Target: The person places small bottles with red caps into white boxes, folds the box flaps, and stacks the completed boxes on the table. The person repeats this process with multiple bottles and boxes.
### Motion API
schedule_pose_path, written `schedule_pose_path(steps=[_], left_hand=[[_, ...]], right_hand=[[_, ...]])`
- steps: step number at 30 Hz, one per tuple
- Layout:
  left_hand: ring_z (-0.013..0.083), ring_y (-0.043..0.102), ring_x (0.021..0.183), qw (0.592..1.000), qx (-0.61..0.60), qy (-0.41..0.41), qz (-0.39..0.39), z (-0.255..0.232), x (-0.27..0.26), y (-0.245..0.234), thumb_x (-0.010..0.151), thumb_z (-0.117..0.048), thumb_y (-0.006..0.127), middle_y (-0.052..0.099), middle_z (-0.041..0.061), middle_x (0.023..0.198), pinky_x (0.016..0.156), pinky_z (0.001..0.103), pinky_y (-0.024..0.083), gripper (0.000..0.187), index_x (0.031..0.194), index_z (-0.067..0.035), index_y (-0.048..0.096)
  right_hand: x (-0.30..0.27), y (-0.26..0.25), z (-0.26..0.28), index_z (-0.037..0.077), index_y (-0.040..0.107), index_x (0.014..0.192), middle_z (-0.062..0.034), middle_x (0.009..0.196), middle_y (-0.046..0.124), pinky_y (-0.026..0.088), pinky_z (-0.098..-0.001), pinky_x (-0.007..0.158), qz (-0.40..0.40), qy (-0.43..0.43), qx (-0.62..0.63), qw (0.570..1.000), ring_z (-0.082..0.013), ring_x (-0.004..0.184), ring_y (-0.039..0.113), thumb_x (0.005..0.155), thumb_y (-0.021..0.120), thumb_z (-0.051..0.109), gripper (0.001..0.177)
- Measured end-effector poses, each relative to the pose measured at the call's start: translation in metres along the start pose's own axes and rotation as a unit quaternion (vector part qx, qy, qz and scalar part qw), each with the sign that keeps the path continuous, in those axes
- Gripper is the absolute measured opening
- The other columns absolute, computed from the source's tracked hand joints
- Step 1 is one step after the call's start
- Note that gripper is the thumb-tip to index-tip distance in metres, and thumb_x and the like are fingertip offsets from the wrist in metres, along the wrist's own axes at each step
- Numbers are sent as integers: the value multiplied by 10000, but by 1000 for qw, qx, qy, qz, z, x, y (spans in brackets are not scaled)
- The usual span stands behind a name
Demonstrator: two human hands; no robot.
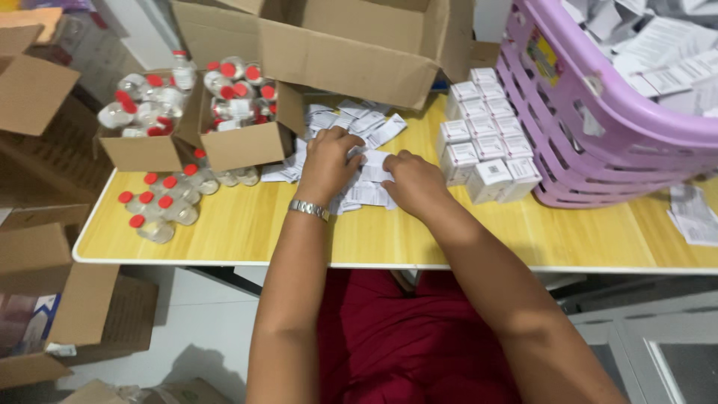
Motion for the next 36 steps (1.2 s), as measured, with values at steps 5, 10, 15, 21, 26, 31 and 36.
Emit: schedule_pose_path(steps=[5, 10, 15, 21, 26, 31, 36], left_hand=[[314, 652, 894, 978, -43, -120, -166, 21, -44, -54, 859, -159, 825, 660, 105, 911, 799, 428, 514, 172, 897, -61, 689], [446, 570, 1040, 945, 104, -195, -240, 75, -87, -101, 769, -92, 880, 575, 238, 1106, 905, 506, 469, 571, 1169, 30, 492], [536, 501, 1121, 948, 125, -161, -245, 107, -89, -91, 663, -127, 938, 442, 362, 1253, 973, 513, 441, 1008, 1382, 153, 289], [510, 476, 1265, 946, 160, -191, -206, 129, -91, -71, 749, -19, 833, 421, 357, 1381, 1113, 486, 432, 897, 1464, 128, 311], [496, 445, 1307, 951, 147, -181, -204, 103, -113, -87, 708, -58, 856, 385, 360, 1449, 1104, 491, 422, 906, 1418, 120, 322], [401, 592, 1090, 939, -13, -310, -150, 60, -135, -84, 799, -118, 820, 521, 304, 1282, 935, 461, 514, 878, 1449, 84, 265], [322, 695, 866, 957, -83, -270, -67, -4, -123, -52, 764, -124, 832, 650, 204, 1066, 725, 402, 575, 810, 1390, 11, 335]], right_hand=[[1, -4, 3, 111, 735, 1087, -122, 1051, 670, 527, -473, 834, -19, -25, -1, 1000, -341, 1034, 647, 841, 754, 246, 281], [-1, 2, 1, 113, 747, 1096, -126, 1060, 669, 527, -474, 847, -9, -30, -8, 999, -341, 1036, 647, 872, 732, 248, 263], [-1, 1, 1, 138, 738, 1095, -116, 1084, 665, 527, -475, 831, -17, -30, -12, 999, -339, 1063, 635, 849, 743, 269, 278], [1, 7, -8, 153, 729, 1116, -109, 1096, 655, 524, -468, 857, -6, -18, 7, 1000, -329, 1076, 633, 863, 733, 275, 281], [1, 7, -9, 130, 718, 1123, -122, 1128, 636, 514, -467, 872, -1, -24, 9, 1000, -336, 1096, 616, 862, 731, 260, 292], [2, 8, -10, 120, 702, 1144, -127, 1139, 629, 516, -467, 871, 18, -7, 15, 1000, -331, 1095, 620, 881, 719, 271, 303], [1, 6, -11, 109, 695, 1131, -127, 1142, 628, 516, -470, 869, 9, -4, 28, 1000, -333, 1089, 625, 866, 728, 272, 313]])
Point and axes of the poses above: each hand's wrist, its own x-axis towards the middle knuckle, its own y-axis out of the palm, z = x × y, the point moved 6 cm from there along x, towards the middle knuckle
